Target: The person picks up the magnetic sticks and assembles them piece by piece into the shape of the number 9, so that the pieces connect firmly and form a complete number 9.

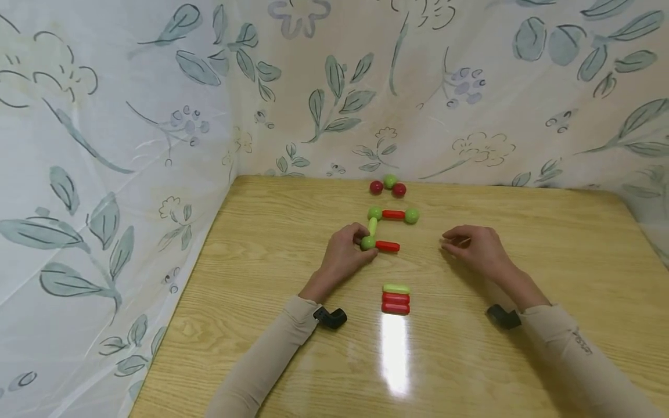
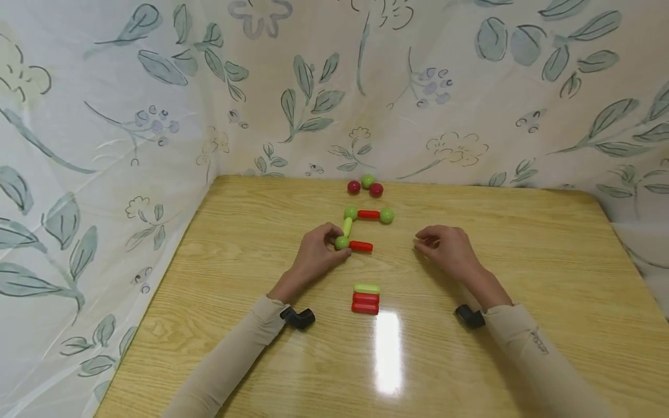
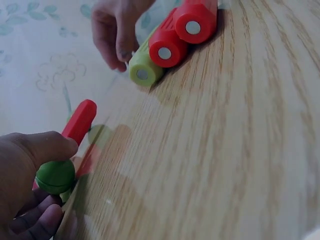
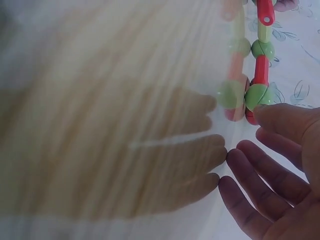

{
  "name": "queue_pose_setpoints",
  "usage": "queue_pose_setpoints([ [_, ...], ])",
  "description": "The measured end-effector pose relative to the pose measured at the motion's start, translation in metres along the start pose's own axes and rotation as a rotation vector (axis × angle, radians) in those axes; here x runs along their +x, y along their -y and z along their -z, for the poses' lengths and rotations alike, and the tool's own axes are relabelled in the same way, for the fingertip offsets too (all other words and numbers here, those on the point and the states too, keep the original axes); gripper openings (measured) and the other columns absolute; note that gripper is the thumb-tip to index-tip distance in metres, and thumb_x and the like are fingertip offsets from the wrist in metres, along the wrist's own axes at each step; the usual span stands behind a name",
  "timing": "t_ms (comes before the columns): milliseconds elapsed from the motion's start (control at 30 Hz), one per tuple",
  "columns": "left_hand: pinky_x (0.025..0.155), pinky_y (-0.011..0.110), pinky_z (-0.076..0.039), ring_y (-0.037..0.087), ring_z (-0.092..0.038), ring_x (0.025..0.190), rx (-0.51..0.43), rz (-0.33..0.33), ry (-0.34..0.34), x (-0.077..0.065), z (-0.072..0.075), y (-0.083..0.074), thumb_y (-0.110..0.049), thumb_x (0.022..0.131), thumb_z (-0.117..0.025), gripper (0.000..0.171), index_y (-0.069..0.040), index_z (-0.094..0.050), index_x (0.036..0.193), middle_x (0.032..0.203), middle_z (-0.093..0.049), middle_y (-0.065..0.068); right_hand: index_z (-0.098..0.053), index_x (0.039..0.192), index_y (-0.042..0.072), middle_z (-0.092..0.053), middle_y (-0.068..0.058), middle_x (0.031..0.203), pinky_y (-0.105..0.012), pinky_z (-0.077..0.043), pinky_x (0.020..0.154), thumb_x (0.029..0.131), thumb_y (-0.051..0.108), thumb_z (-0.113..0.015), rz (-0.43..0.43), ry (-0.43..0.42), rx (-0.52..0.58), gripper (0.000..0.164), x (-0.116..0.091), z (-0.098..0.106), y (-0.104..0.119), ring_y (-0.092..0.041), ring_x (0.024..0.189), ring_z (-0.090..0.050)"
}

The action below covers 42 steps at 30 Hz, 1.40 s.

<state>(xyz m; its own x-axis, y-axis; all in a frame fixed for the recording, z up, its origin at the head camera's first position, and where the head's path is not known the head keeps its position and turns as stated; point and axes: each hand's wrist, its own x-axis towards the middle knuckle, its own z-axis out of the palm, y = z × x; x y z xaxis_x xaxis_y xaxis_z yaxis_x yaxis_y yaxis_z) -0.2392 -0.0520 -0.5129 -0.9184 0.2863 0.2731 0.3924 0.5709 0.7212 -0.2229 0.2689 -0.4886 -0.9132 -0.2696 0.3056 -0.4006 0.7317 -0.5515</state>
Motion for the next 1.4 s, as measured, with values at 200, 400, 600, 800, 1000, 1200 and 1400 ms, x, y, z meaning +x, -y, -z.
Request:
queue_pose_setpoints([
  [200, 0.071, 0.024, -0.05, 0.01, -0.06, 0.085, 0.029, 0.017, -0.011, 0.002, 0.0, -0.001, -0.029, 0.081, -0.086, 0.036, -0.014, -0.063, 0.104, 0.095, -0.062, -0.004, -0.076, 0.101, 0.001, -0.074, -0.01, 0.094, -0.039, -0.058, 0.07, 0.085, 0.007, -0.08, 0.014, 0.073, 0.059, 0.018, 0.002, -0.005, 0.013, -0.024, 0.08, -0.07],
  [400, 0.07, 0.025, -0.05, 0.009, -0.059, 0.084, 0.03, 0.031, -0.014, 0.005, 0.002, -0.002, -0.028, 0.081, -0.085, 0.034, -0.015, -0.062, 0.103, 0.095, -0.062, -0.005, -0.076, 0.101, 0.002, -0.074, -0.006, 0.095, -0.037, -0.058, 0.07, 0.085, 0.011, -0.081, 0.109, 0.207, 0.095, 0.019, 0.001, -0.02, 0.05, -0.018, 0.081, -0.069],
  [600, 0.07, 0.025, -0.05, 0.009, -0.059, 0.084, 0.023, 0.03, -0.01, 0.006, 0.004, -0.002, -0.028, 0.081, -0.085, 0.034, -0.016, -0.062, 0.103, 0.094, -0.061, -0.006, -0.077, 0.1, 0.004, -0.073, 0.002, 0.09, -0.032, -0.056, 0.07, 0.085, 0.015, -0.082, 0.156, 0.349, 0.131, 0.02, 0.001, -0.033, 0.081, -0.009, 0.078, -0.067],
  [800, 0.07, 0.025, -0.049, 0.009, -0.059, 0.083, 0.026, 0.025, -0.011, 0.006, 0.004, -0.002, -0.027, 0.082, -0.085, 0.033, -0.014, -0.063, 0.103, 0.093, -0.062, -0.004, -0.077, 0.1, 0.006, -0.072, 0.004, 0.089, -0.031, -0.054, 0.072, 0.086, 0.014, -0.08, 0.156, 0.434, 0.124, 0.017, 0.002, -0.038, 0.094, -0.007, 0.079, -0.065],
  [1000, 0.07, 0.025, -0.049, 0.009, -0.06, 0.084, 0.03, 0.02, -0.006, 0.006, 0.002, 0.0, -0.027, 0.081, -0.085, 0.033, -0.015, -0.063, 0.103, 0.094, -0.063, -0.004, -0.077, 0.099, 0.009, -0.072, 0.007, 0.089, -0.031, -0.053, 0.073, 0.086, 0.013, -0.08, 0.166, 0.476, 0.097, 0.014, 0.002, -0.04, 0.094, -0.007, 0.08, -0.065],
  [1200, 0.07, 0.025, -0.049, 0.008, -0.06, 0.084, 0.019, 0.027, 0.001, 0.005, 0.0, 0.001, -0.027, 0.082, -0.085, 0.033, -0.016, -0.063, 0.103, 0.095, -0.062, -0.005, -0.077, 0.095, 0.011, -0.068, 0.012, 0.084, -0.026, -0.052, 0.068, 0.085, 0.013, -0.08, 0.195, 0.537, 0.104, 0.01, 0.0, -0.043, 0.096, -0.002, 0.073, -0.061],
  [1400, 0.07, 0.025, -0.049, 0.007, -0.06, 0.084, 0.003, 0.022, -0.003, 0.004, -0.001, 0.002, -0.026, 0.082, -0.085, 0.032, -0.016, -0.062, 0.102, 0.094, -0.062, -0.006, -0.076, 0.089, 0.013, -0.062, 0.015, 0.075, -0.025, -0.047, 0.063, 0.087, 0.016, -0.079, 0.205, 0.554, 0.067, 0.005, -0.001, -0.045, 0.099, -0.003, 0.067, -0.053],
])
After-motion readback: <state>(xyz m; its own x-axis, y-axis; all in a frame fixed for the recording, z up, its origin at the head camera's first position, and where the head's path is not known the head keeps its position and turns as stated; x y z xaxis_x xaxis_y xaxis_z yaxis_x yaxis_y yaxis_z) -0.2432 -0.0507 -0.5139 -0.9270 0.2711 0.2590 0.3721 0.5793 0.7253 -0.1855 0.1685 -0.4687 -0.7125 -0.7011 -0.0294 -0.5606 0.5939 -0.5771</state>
